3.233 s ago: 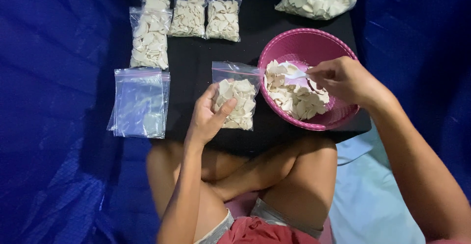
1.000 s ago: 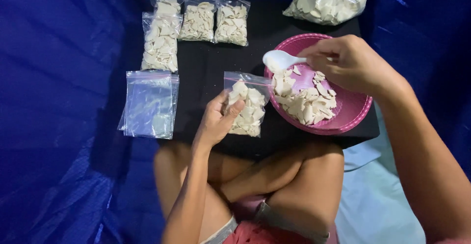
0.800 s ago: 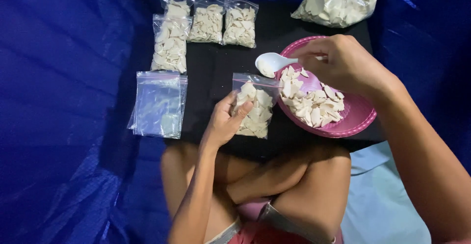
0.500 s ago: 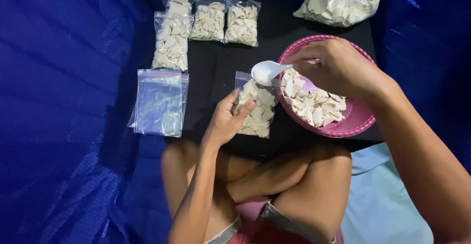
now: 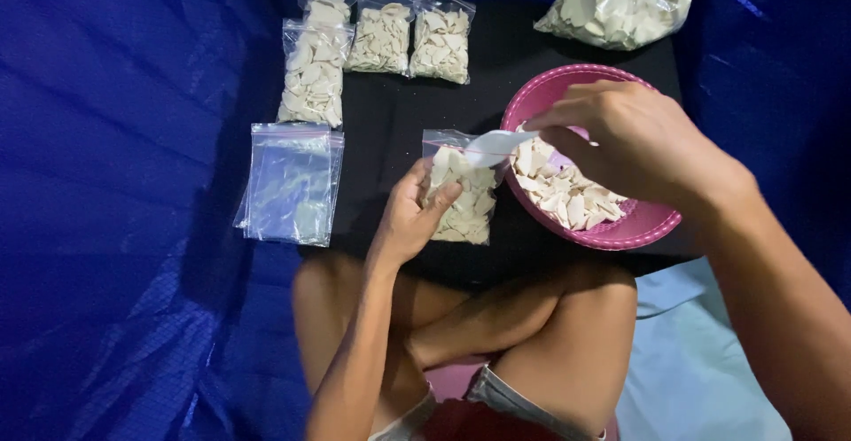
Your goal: Packaging small white food pieces from a bowl into individual plastic bags using a spoon and hands.
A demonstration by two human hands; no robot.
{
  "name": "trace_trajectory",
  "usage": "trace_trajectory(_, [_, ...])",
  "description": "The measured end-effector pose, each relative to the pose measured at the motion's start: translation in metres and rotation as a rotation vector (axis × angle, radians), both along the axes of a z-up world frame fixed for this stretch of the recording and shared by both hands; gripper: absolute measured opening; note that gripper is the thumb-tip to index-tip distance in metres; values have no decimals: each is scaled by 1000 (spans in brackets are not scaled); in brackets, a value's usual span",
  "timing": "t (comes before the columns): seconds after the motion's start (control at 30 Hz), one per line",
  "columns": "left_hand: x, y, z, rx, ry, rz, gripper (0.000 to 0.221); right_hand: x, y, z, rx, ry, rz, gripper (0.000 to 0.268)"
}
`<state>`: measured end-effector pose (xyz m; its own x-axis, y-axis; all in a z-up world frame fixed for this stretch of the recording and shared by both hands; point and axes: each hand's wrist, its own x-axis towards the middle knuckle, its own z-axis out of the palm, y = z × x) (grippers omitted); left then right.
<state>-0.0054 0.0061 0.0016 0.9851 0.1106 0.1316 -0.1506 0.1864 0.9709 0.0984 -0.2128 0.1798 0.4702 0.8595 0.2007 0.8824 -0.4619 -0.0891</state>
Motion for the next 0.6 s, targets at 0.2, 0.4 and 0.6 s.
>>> trace_trajectory(0.2, [1, -2, -10, -8, -49, 52, 42, 7, -33, -5, 47, -73, -248, 22])
trace_trajectory(0.4, [-3, -4, -3, -153, -123, 86, 25, 25, -67, -61, -259, -10, -520, 33])
trace_trajectory(0.6, [-17, 2, 41, -94, -199, 189, 27, -45, -6, -44, 593, 294, -123, 52])
